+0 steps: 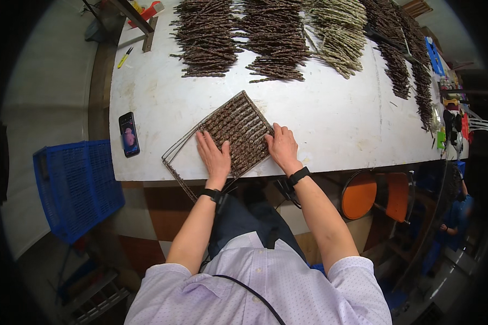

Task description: The person is assembling wire or twig-like frames on a workbench, placing small sticks into a grid-like structure.

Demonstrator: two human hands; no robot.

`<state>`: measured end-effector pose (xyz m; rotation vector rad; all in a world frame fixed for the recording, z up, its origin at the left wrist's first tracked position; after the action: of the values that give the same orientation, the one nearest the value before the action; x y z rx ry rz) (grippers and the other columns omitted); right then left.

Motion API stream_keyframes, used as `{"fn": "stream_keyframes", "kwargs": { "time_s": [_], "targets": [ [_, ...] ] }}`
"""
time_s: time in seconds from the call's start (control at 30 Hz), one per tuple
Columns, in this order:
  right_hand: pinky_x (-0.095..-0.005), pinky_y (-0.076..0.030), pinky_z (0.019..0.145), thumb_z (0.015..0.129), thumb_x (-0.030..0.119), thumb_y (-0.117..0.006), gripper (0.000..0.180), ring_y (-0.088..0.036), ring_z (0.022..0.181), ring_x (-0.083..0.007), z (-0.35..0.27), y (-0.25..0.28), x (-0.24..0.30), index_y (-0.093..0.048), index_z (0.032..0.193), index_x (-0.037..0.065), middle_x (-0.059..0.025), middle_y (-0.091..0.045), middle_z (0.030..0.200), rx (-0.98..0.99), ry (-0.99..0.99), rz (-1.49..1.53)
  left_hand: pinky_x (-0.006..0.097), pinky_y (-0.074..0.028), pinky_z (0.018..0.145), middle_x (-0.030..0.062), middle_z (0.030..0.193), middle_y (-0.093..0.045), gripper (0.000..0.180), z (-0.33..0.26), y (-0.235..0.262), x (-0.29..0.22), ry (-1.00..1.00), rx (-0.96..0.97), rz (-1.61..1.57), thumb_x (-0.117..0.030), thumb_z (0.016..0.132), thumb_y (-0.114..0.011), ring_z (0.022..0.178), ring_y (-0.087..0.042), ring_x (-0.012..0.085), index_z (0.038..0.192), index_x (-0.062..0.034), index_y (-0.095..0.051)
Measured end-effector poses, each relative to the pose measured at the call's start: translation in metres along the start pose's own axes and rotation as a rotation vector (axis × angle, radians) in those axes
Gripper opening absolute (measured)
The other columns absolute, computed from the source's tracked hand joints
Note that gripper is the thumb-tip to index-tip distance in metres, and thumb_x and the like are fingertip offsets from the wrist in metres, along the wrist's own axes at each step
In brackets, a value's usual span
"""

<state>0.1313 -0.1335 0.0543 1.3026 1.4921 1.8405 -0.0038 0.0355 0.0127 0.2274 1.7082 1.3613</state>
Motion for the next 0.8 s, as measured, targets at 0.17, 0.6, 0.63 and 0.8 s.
{"fn": "stream_keyframes", "kwargs": {
  "time_s": [0.17,0.6,0.63,0.8],
  "targets": [
    [-0.0485,-0.05,0.076,0.093,0.034,-0.055,0.035,-0.064,0.083,-0.0389,0.006,-0.013,0.007,-0.056,0.113,0.005,-0.0192,-0.066,0.09,0.281,-0.084,-0.04,0.05,-0.019,0.116,0.0302,0.155,-0.008,0.074,-0.002,-0.001,-0.005,0.074,-0.042,-0.228,-0.026,0.087,-0.066,0.142,-0.015,0.0464,0.144,0.0056,-0.031],
    [-0.0509,-0.05,0.069,0.093,0.032,-0.056,0.031,-0.065,0.078,-0.0411,0.0,-0.013,0.008,-0.051,0.105,0.004,-0.021,-0.066,0.084,0.328,-0.034,-0.107,0.049,-0.026,0.113,0.0277,0.154,-0.017,0.063,-0.027,0.013,-0.004,0.108,-0.078,-0.353,-0.014,0.08,-0.072,0.14,-0.022,0.0448,0.135,0.0004,-0.044],
    [-0.0512,-0.05,0.069,0.093,0.032,-0.055,0.031,-0.065,0.079,-0.0413,0.0,-0.015,0.009,-0.051,0.106,0.004,-0.0211,-0.066,0.085,0.337,-0.033,-0.105,0.048,-0.027,0.113,0.0279,0.153,-0.018,0.062,-0.027,0.016,-0.005,0.095,-0.098,-0.368,-0.013,0.08,-0.072,0.141,-0.022,0.0445,0.134,0.0009,-0.045],
    [-0.0517,-0.049,0.07,0.093,0.033,-0.054,0.032,-0.065,0.08,-0.0414,0.001,-0.014,0.012,-0.052,0.108,0.004,-0.0209,-0.067,0.085,0.374,-0.075,-0.087,0.048,-0.028,0.112,0.029,0.152,-0.021,0.059,-0.008,0.03,-0.013,0.031,-0.136,-0.398,-0.011,0.078,-0.072,0.14,-0.024,0.0451,0.13,0.0027,-0.049]
  ]
}}
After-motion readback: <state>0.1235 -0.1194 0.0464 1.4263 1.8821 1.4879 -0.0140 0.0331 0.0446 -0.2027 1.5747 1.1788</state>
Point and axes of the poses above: each hand's wrist, its own z-axis towards the middle knuckle, its own y-axis out of the back of the hand, x = y × z, the point moved 4 cm from there along z, towards the middle knuckle
